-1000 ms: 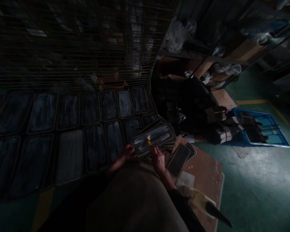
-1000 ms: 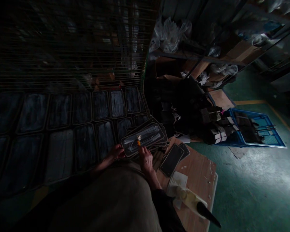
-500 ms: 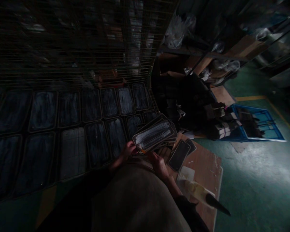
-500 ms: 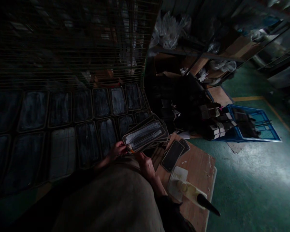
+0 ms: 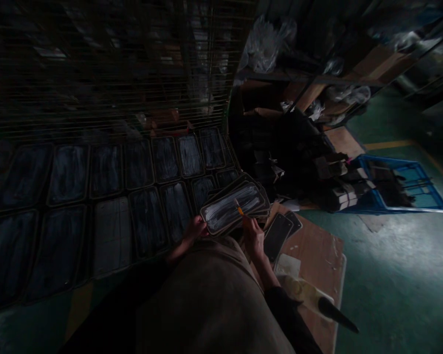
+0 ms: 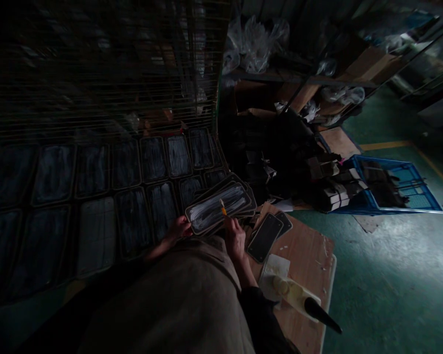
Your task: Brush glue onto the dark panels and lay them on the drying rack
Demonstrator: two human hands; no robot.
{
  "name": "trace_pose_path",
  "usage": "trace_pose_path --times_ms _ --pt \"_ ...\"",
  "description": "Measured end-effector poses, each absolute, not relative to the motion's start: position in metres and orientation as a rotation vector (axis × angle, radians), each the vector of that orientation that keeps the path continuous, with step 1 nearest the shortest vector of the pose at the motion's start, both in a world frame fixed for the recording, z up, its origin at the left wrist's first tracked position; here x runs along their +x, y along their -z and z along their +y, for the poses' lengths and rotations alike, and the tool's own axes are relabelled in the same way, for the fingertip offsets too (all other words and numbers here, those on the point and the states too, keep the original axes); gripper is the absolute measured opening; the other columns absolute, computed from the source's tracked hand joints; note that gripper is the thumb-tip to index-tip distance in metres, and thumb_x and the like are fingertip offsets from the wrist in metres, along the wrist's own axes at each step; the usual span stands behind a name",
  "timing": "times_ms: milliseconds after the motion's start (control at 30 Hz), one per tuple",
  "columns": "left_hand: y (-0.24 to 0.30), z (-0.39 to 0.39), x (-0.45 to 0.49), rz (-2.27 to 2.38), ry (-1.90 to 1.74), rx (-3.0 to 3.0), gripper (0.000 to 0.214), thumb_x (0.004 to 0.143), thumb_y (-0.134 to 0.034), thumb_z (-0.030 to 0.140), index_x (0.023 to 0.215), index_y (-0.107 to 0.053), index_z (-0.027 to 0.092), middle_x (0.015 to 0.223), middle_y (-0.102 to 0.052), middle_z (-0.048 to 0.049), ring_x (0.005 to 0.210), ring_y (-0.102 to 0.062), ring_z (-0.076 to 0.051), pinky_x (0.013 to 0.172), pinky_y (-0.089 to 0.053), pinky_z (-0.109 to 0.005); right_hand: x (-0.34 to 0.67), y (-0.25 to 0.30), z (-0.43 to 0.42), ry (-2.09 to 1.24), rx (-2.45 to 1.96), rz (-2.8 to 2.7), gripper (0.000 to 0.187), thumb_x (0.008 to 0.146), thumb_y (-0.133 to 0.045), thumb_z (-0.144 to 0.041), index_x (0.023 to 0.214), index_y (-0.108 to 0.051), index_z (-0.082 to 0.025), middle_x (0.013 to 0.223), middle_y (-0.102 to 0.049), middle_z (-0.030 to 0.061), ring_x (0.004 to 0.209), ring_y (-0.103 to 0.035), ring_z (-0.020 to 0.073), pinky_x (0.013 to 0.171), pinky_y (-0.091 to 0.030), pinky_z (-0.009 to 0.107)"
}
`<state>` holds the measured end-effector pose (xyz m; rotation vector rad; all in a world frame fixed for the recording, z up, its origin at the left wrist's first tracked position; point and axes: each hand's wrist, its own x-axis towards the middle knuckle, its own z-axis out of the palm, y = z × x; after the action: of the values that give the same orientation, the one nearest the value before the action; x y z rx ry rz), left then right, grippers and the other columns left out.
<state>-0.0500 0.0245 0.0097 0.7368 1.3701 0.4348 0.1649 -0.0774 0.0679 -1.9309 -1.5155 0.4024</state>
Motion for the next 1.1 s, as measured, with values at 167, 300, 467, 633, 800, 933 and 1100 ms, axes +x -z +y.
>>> trace_pose_path --times_ms 167,300,467,633,800,933,1100 --pt "-0.013 0.021 -0.051 1.34 -0.475 0.729 0.023 0.066 -0.075 0.022 0.077 -0.056 0.016 0.065 -0.064 0.0019 0.056 -0.064 -0.012 0.054 -0.056 -0.024 0.139 -0.06 -0.079 -0.727 -1.693 -1.691 0.03 0.099 -0.04 -0.018 0.117 -0.063 -0.021 0.101 -0.067 0.0074 0.087 -0.067 0.0159 0.073 -0.05 0.021" --pt "-0.012 0.021 -0.051 1.35 -0.487 0.714 0.03 0.061 -0.08 0.027 0.076 -0.055 0.017 0.064 -0.063 0.0024 0.055 -0.063 -0.014 0.054 -0.056 -0.027 0.16 -0.054 -0.087 -0.803 -1.625 -1.567 0.027 0.098 -0.042 -0.021 0.115 -0.063 -0.02 0.099 -0.068 0.0057 0.085 -0.067 0.0146 0.075 -0.051 0.022" --pt "-0.015 0.017 -0.053 1.325 -0.543 0.728 0.038 0.058 -0.082 0.035 0.076 -0.054 0.017 0.065 -0.062 0.0027 0.057 -0.062 -0.014 0.055 -0.056 -0.027 0.229 -0.056 -0.076 -0.393 -1.883 -1.292 0.029 0.097 -0.041 -0.025 0.116 -0.062 -0.02 0.103 -0.067 0.0077 0.092 -0.065 0.0188 0.08 -0.051 0.029" --pt "-0.013 0.014 -0.053 1.29 -0.543 0.686 0.049 0.054 -0.084 0.045 0.081 -0.054 0.017 0.071 -0.065 0.0008 0.062 -0.065 -0.015 0.058 -0.057 -0.028 0.247 -0.062 -0.071 -0.323 -2.047 -1.419 0.032 0.098 -0.038 -0.023 0.118 -0.062 -0.019 0.105 -0.067 0.0084 0.083 -0.064 0.018 0.068 -0.048 0.026" --pt "-0.012 0.014 -0.049 1.349 -0.494 0.67 0.041 0.061 -0.081 0.04 0.082 -0.054 0.018 0.068 -0.064 0.0012 0.061 -0.065 -0.015 0.059 -0.057 -0.029 0.208 -0.06 -0.093 -0.496 -1.942 -1.676 0.03 0.096 -0.038 -0.016 0.112 -0.063 -0.019 0.094 -0.066 0.0071 0.075 -0.064 0.0168 0.062 -0.045 0.024" --pt "-0.016 0.013 -0.048 1.326 -0.514 0.674 0.039 0.064 -0.078 0.04 0.087 -0.056 0.017 0.073 -0.067 -0.0003 0.062 -0.066 -0.016 0.06 -0.058 -0.029 0.194 -0.061 -0.106 -0.747 -1.685 -1.669 0.026 0.097 -0.041 -0.018 0.112 -0.062 -0.02 0.092 -0.066 0.0048 0.078 -0.066 0.0158 0.066 -0.049 0.023" --pt "-0.015 0.011 -0.052 1.295 -0.544 0.685 0.047 0.058 -0.083 0.045 0.085 -0.057 0.017 0.075 -0.067 -0.0005 0.063 -0.066 -0.015 0.06 -0.058 -0.029 0.232 -0.067 -0.097 -0.596 -1.804 -1.528 0.026 0.097 -0.042 -0.023 0.115 -0.061 -0.021 0.098 -0.068 0.0057 0.082 -0.067 0.0169 0.067 -0.049 0.024"
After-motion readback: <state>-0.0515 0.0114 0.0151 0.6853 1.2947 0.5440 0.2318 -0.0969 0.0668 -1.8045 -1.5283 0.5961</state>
